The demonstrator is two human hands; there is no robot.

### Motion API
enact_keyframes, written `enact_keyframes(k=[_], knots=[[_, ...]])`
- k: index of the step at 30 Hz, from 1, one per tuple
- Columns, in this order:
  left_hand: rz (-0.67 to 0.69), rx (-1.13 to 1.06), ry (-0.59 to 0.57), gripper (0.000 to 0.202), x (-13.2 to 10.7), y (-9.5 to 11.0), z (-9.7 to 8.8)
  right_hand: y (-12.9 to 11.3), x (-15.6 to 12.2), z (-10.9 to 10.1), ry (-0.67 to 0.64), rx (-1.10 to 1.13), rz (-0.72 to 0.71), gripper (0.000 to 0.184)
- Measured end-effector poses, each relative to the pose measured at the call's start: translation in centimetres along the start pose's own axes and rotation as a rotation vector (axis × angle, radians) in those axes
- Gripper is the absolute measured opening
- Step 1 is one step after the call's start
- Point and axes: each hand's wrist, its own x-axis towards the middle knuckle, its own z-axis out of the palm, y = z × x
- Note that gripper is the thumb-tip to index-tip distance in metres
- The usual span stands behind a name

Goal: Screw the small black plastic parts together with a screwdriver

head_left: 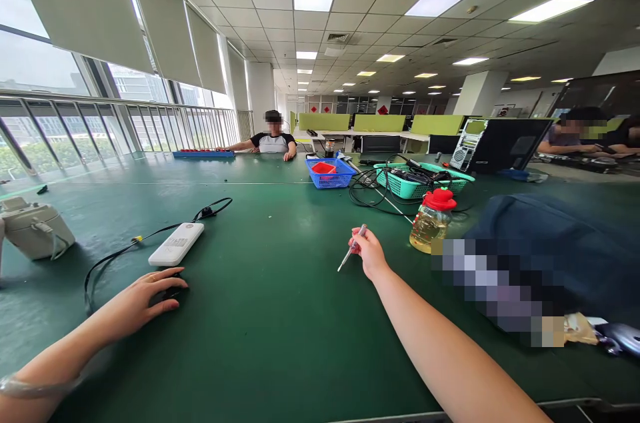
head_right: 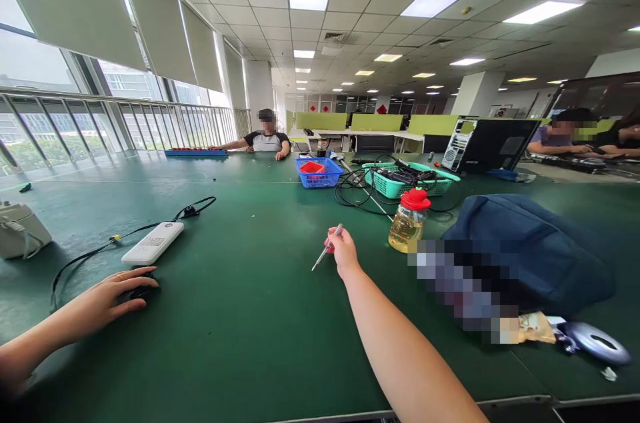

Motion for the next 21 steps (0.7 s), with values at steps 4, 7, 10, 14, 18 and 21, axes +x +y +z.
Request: enact_keyframes(k=[4, 7, 10, 14, 18, 21], knots=[[-0.069, 0.012, 0.075, 0.064, -0.5, -1.8, 0.4, -0.1, -0.1, 0.1, -0.004, 0.003, 0.003, 0.032], [-0.095, -0.007, 0.191, 0.064, -0.1, -1.8, -0.2, -0.2, -0.1, 0.1, -0.005, 0.003, 0.002, 0.031], [-0.153, -0.088, 0.328, 0.064, 0.6, -0.7, -1.9, -0.2, -0.1, 0.1, 0.000, 0.001, 0.001, 0.031], [-0.326, -0.282, 0.413, 0.069, 0.8, 1.2, -4.0, -0.2, -0.1, 0.1, 0.004, -0.002, 0.005, 0.031], [-0.385, -0.435, 0.449, 0.076, 0.5, 1.5, -3.6, -0.3, -0.1, 0.2, 0.008, 0.000, 0.006, 0.031], [-0.366, -0.540, 0.413, 0.076, 0.4, 0.6, -2.5, -0.3, -0.1, 0.2, 0.011, -0.001, 0.007, 0.032]])
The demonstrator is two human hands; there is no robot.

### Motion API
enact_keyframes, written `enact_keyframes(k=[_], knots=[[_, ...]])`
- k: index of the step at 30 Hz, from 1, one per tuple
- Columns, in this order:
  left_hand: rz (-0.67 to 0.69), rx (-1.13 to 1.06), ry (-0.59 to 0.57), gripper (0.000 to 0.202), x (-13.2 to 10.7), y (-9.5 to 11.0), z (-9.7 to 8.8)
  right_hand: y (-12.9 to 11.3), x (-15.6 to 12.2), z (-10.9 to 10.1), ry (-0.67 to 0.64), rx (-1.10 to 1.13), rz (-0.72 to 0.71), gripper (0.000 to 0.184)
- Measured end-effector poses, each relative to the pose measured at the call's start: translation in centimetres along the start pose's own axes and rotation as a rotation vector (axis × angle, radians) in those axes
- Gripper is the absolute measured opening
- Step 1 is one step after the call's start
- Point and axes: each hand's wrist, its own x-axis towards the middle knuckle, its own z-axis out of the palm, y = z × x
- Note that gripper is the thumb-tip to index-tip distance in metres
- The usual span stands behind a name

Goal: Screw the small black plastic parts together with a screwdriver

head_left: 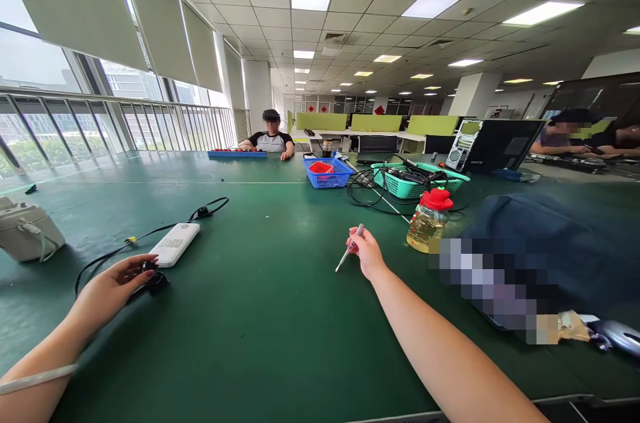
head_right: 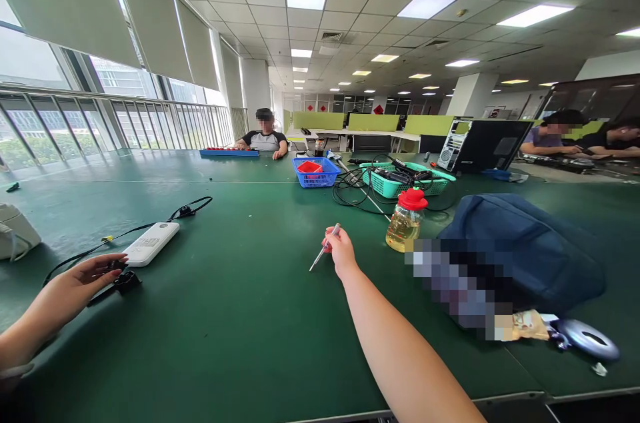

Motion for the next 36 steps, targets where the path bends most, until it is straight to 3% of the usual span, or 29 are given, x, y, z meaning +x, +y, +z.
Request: enact_keyframes(k=[7, 12, 20, 30, 36], knots=[[0.016, 0.100, 0.001, 0.072, 0.1, -1.9, -0.3, 0.0, 0.0, -0.1, -0.004, -0.005, 0.001, 0.031], [0.005, 0.385, -0.033, 0.062, -0.3, -0.9, -0.2, 0.0, -0.1, -0.1, -0.019, -0.014, -0.001, 0.031], [0.046, 0.631, -0.106, 0.059, -0.4, -0.1, 0.8, 0.0, -0.2, -0.1, -0.032, -0.025, -0.001, 0.033], [0.137, 0.640, -0.081, 0.058, -0.2, -1.5, 1.0, 0.0, -0.2, -0.2, -0.040, -0.035, -0.001, 0.035], [0.274, 0.557, -0.132, 0.060, 0.1, -1.8, 1.4, 0.0, -0.2, -0.1, -0.042, -0.040, 0.003, 0.034]])
